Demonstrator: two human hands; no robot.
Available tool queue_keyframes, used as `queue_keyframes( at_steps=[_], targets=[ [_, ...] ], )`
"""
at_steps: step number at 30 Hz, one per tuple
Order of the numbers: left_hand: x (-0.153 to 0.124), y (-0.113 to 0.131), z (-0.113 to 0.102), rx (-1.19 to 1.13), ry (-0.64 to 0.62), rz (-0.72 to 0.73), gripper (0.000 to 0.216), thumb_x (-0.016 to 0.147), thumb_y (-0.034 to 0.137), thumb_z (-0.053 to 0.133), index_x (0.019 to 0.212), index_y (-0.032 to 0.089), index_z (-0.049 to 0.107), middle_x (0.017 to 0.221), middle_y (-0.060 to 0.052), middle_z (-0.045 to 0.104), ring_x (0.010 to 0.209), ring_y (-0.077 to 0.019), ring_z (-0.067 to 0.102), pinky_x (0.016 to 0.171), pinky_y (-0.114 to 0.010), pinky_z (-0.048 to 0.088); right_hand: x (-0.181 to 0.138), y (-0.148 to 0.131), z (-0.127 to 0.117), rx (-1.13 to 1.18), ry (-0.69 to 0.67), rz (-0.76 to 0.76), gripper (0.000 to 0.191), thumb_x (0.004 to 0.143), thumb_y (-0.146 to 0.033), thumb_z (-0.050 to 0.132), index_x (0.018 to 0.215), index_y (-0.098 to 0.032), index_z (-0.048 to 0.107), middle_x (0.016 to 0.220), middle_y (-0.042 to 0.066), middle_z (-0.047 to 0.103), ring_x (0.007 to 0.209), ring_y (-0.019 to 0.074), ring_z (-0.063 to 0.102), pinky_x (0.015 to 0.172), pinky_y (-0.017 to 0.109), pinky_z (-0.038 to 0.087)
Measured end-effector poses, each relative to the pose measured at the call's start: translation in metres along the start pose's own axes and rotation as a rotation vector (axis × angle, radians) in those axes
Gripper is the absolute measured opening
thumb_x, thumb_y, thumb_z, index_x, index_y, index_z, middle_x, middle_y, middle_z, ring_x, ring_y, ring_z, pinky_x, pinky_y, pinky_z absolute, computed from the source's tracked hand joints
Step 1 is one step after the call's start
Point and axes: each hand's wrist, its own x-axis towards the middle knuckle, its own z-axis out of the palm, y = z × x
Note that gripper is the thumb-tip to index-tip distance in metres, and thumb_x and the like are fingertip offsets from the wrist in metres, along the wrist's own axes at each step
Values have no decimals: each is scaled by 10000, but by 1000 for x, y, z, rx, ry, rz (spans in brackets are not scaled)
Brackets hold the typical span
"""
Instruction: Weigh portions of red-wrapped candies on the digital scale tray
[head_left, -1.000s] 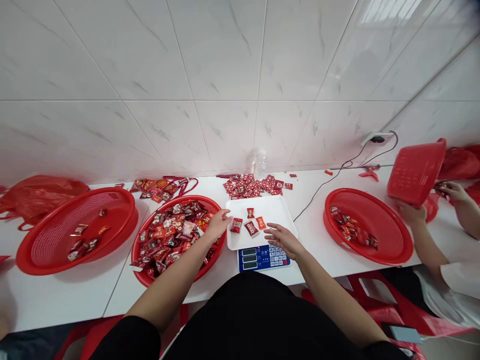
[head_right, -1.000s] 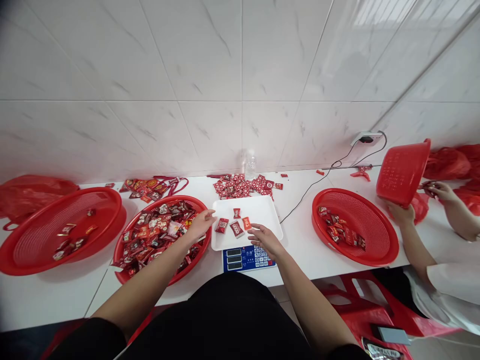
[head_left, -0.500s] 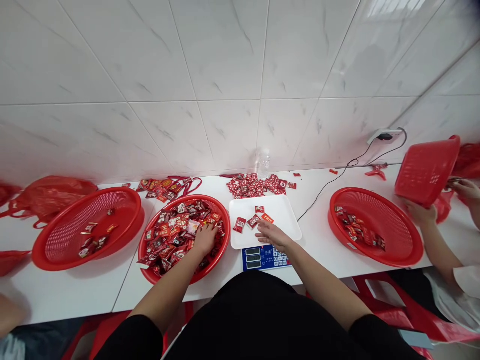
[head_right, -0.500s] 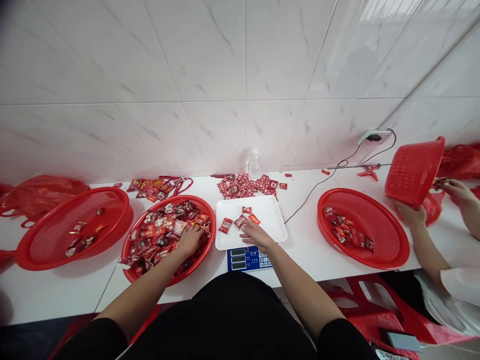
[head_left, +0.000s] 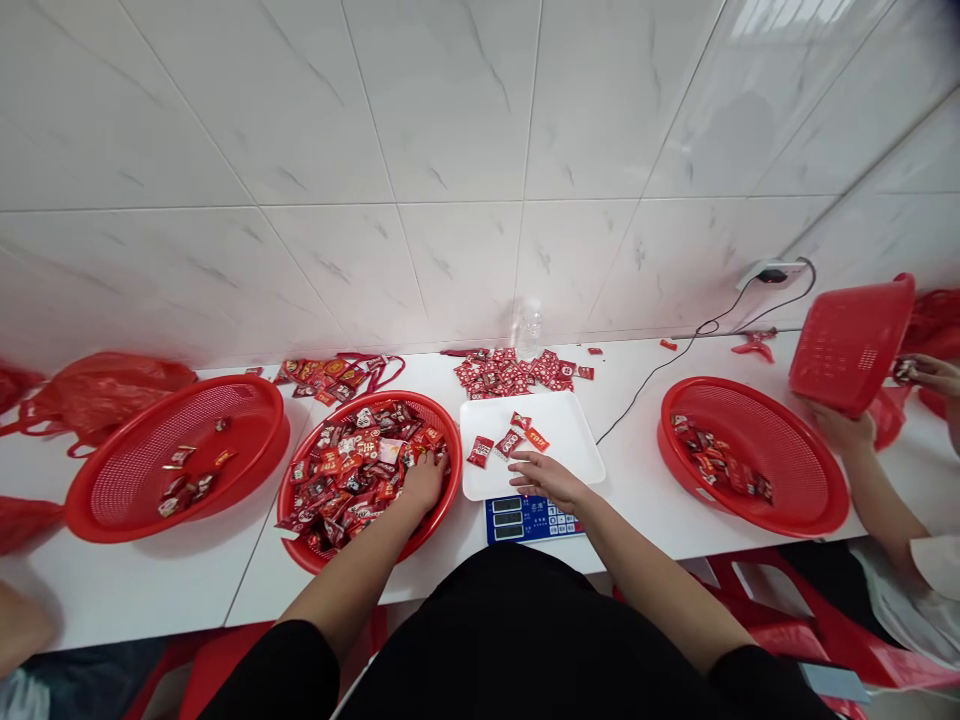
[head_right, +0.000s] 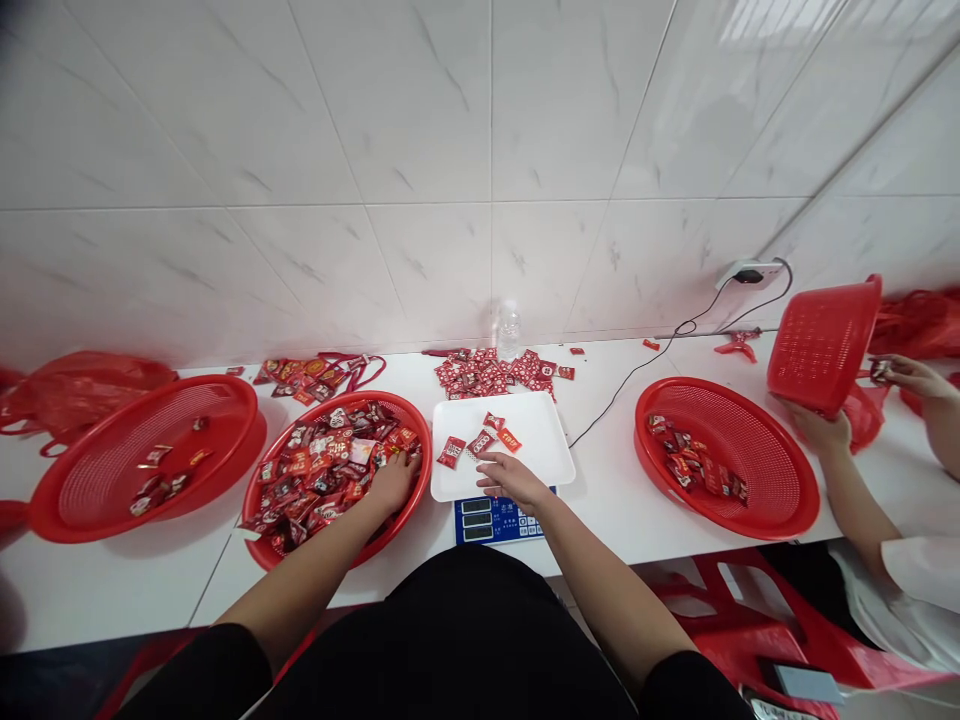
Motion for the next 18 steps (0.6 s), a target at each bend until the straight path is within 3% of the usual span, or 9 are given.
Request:
queue_keyframes(
  at_steps=[6, 11, 14, 18],
  targets=[
    [-6, -4, -3, -73, 44, 70, 357, 874, 184, 358, 1127, 186, 610, 1184, -137, 598, 1138, -259, 517, 968, -386, 370, -3, 3, -1, -11, 4, 2, 470, 778, -420, 664, 1190, -224, 548, 1196, 92, 587, 970, 172, 630, 873, 318, 502],
    [-16, -8, -9, -36, 66, 118, 270, 841, 169, 396, 957, 183, 639, 1052, -130, 648, 1025, -259, 577, 874, -361, 412, -4, 5, -4, -14, 9, -10, 461, 789, -423, 650, 1190, -222, 542, 1199, 88, 589, 974, 174, 626, 886, 330, 496],
    [-18, -12, -16, -103, 91, 16, 192, 807, 230, 456, 906, 194, 618, 955, -101, 669, 908, -254, 614, 759, -337, 444, -5, 4, -6, -3, 14, -19, 457, 793, -422, 647, 1191, -223, 542, 1199, 90, 589, 978, 176, 623, 892, 329, 492],
    [-16, -20, -31, -391, 162, -202, 188, 783, 307, 505, 879, 173, 595, 811, -72, 668, 773, -219, 622, 691, -306, 450, -7, 4, -7, 2, 23, -17, 457, 793, -419, 648, 1189, -218, 538, 1196, 95, 589, 977, 176, 621, 884, 329, 494]
  ],
)
